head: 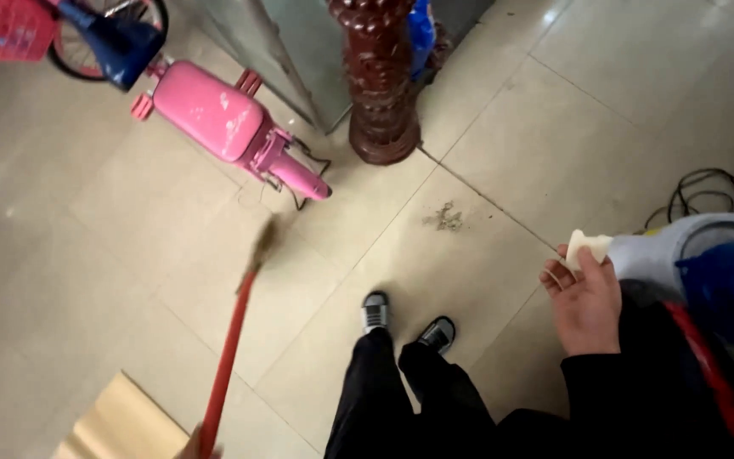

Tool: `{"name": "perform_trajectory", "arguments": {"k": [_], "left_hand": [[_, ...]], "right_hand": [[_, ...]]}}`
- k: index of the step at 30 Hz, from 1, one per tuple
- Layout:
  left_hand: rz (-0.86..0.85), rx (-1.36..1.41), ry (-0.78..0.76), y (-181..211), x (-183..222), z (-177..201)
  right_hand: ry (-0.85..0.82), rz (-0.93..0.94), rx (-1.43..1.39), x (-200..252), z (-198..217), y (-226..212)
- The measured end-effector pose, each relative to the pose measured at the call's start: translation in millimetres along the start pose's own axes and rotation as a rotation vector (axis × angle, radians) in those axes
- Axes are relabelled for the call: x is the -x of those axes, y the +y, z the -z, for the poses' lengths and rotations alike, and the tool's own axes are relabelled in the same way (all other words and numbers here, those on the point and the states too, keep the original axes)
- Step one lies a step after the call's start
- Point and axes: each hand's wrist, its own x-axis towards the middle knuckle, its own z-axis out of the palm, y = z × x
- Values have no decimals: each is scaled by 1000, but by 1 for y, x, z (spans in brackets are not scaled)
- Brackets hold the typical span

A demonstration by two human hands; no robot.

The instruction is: Sweep the floor of the bakery using a broom and collect the dirt into a dustpan.

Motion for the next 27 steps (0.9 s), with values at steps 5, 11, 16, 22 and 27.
{"name": "perform_trajectory", "arguments": {"k": [5,11,16,22,27], "left_hand": [[-37,321,-70,146,-71,-82],[-71,771,-333,380,0,-137],[-330,791,-480,469,72,-13],[-443,614,-474,402,62,74],[-132,523,-443,375,83,96]], "right_hand": [[-54,-20,4,4,20,22],[1,-31,92,30,22,25],[56,39,90,31,33,11],[96,61,-26,17,50,-4],[181,74,-83,0,55,-18]]}}
